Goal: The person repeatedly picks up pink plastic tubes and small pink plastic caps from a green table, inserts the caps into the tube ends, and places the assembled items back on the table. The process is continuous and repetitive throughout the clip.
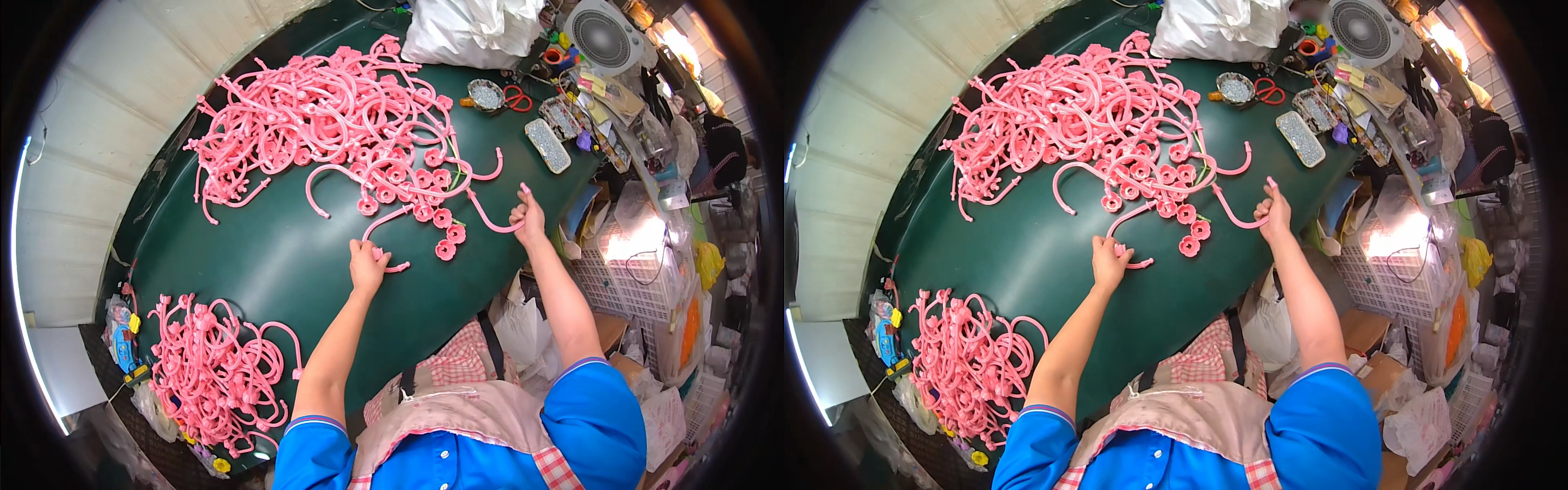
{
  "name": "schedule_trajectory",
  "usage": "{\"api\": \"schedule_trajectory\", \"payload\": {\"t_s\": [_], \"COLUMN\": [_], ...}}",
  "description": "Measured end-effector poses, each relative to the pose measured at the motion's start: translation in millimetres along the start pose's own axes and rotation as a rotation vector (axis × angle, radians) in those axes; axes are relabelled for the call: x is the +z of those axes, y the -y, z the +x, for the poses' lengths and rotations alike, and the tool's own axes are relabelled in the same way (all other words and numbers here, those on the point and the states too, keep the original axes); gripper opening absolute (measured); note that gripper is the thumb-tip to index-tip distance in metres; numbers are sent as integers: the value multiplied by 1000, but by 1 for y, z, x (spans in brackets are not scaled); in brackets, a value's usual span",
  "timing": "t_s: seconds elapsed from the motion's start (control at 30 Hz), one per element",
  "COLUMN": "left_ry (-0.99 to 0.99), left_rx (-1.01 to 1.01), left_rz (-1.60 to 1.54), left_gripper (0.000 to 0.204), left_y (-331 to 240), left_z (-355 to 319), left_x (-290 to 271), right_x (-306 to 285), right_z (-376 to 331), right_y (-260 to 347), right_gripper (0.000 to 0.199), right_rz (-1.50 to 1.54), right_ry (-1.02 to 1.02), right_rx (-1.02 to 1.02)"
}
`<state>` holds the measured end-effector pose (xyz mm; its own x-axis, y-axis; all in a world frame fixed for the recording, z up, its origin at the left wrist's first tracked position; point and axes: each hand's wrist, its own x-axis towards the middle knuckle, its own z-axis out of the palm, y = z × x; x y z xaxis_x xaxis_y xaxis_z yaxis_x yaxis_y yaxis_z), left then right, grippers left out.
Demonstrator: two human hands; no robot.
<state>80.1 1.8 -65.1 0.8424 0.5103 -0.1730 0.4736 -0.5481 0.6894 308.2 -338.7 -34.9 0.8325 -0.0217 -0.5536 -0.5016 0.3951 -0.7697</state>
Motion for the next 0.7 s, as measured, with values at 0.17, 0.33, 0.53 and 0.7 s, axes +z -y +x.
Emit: {"api": "schedule_trajectory", "payload": {"t_s": [0.17,0.33,0.53,0.7], "left_ry": [-183,-502,-161,-27], "left_rx": [-30,48,-701,-820], "left_rz": [-220,-82,-1164,-1705], "left_gripper": [32,32,30,41], "left_y": [-15,-43,-98,-129], "left_z": [-11,-16,1,23], "left_x": [27,50,62,77], "right_x": [-48,-19,39,74], "right_z": [4,-13,-1,-93], "right_y": [-65,-63,-3,58], "right_gripper": [85,42,20,17], "right_rz": [-1465,-1694,-1126,-1213], "right_ry": [-460,139,205,711], "right_rx": [-761,-774,-676,-764]}}
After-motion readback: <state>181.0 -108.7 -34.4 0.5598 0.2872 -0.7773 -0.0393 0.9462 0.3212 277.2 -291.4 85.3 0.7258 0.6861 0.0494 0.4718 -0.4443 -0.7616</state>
